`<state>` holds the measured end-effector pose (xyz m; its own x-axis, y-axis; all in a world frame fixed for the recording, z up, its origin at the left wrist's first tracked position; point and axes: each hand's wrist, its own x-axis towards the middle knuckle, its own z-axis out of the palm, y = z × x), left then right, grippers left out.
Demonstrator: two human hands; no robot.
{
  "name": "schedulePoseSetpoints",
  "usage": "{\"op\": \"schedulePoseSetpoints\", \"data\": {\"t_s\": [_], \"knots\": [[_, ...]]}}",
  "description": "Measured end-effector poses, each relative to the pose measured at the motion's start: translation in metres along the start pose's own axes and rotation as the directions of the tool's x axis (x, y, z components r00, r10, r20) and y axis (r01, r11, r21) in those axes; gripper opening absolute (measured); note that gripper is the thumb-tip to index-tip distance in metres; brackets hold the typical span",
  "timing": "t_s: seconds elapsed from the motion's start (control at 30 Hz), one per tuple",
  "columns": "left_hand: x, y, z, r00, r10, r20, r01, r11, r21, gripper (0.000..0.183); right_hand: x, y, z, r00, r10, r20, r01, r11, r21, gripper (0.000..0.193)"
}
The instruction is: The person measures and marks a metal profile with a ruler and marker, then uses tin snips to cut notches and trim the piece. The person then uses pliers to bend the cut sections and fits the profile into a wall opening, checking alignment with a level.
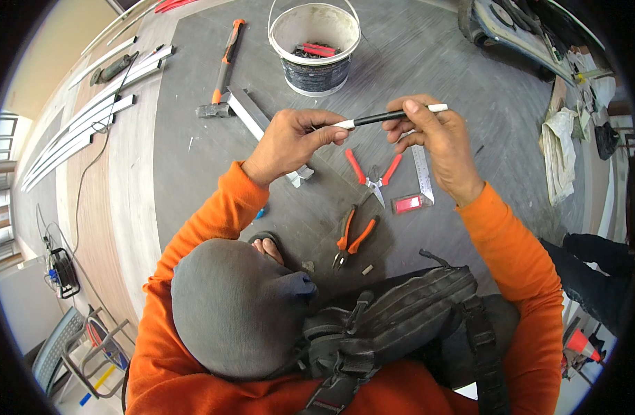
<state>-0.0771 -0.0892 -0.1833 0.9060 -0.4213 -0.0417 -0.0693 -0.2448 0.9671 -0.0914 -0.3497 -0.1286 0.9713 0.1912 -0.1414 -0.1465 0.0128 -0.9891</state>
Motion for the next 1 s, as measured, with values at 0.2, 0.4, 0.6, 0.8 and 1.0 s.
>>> {"op": "schedulePoseSetpoints", "data": {"t_s": [0.2,0.4,0.6,0.8,1.0], "knots": [[0.002,0.001,-0.005,0.858,0.5,-0.119,-0.356,0.745,0.564,0.024,0.008,0.018,0.021,0.971,0.24,-0.014,-0.224,0.923,0.313,0.042],[0.037,-0.02,-0.033,0.778,0.596,-0.199,-0.313,0.643,0.699,0.033,0.052,0.012,0.039,0.995,0.079,0.053,-0.085,0.988,0.129,0.043],[0.006,-0.085,-0.074,0.778,-0.32,-0.54,0.576,0.706,0.411,0.058,0.137,0.011,0.025,0.993,-0.108,0.037,0.111,0.989,-0.1,0.052],[-0.028,-0.168,-0.05,0.558,-0.739,-0.377,0.784,0.619,-0.05,0.09,0.057,0.142,-0.036,0.722,0.022,0.692,0.692,-0.014,-0.722,0.06],[-0.023,-0.176,-0.034,0.616,-0.72,-0.318,0.593,0.69,-0.414,0.052,0.018,0.199,-0.031,0.592,0.216,0.776,0.803,-0.074,-0.592,0.055]]}}
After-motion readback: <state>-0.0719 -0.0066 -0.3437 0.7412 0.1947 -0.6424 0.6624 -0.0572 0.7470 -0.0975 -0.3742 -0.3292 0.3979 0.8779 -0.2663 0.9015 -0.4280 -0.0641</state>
